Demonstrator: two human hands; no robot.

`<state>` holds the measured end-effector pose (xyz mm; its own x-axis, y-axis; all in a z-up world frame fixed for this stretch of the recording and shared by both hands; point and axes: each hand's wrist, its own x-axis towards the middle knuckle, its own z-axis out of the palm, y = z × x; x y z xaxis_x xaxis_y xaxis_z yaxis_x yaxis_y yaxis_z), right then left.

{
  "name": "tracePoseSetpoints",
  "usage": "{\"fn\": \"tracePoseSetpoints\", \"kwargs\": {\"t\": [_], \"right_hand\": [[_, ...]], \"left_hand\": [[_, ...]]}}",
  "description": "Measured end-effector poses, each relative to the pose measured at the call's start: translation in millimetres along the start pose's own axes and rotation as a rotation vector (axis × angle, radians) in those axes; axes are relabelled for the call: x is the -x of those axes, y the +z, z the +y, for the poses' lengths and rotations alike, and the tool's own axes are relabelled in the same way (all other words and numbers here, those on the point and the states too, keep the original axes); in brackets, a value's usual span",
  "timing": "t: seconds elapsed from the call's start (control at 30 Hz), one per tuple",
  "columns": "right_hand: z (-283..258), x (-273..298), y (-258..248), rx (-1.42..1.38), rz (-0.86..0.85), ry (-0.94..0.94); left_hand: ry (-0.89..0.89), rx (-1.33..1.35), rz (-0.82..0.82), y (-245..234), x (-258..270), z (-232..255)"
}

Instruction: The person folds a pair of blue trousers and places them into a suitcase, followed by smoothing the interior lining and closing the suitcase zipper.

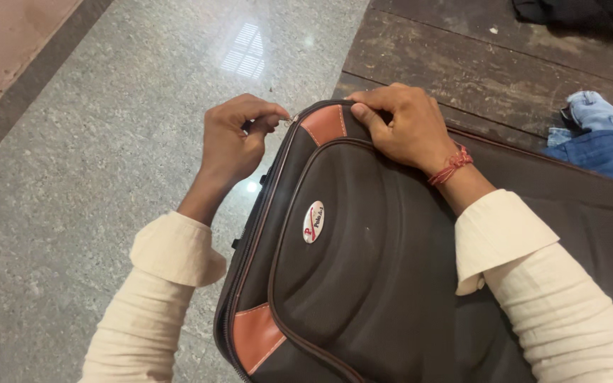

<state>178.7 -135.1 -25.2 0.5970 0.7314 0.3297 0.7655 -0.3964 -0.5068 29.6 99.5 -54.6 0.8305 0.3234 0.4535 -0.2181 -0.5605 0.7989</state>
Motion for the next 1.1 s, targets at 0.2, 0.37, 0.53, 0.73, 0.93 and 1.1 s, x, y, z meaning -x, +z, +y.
{"fn": "tracePoseSetpoints", "kwargs": {"t": [0.2, 0.37, 0.53, 0.73, 0.93, 1.1], "right_hand": [[2, -3, 1, -0.036, 0.013, -0.002], [8, -1, 3, -0.046, 0.016, -0.024], [2, -1, 0, 0.012, 0.025, -0.021], [0, 2, 2, -0.003, 0.041, -0.001], [-1, 4, 0, 0.028, 0.061, -0.064], [-24, 9, -5, 0.156, 0.059, -0.203]], "left_hand": [[0.02, -0.091, 0.017, -11, 25, 11], [-0.145, 0.057, 0.035, -15, 45, 16], [-0.161, 0.168, 0.039, -9, 41, 21], [0.023, 0.006, -0.093, -24, 42, 13], [-0.032, 0.045, -0.115, -17, 57, 10], [-0.055, 0.05, -0.127, -14, 56, 18]]}}
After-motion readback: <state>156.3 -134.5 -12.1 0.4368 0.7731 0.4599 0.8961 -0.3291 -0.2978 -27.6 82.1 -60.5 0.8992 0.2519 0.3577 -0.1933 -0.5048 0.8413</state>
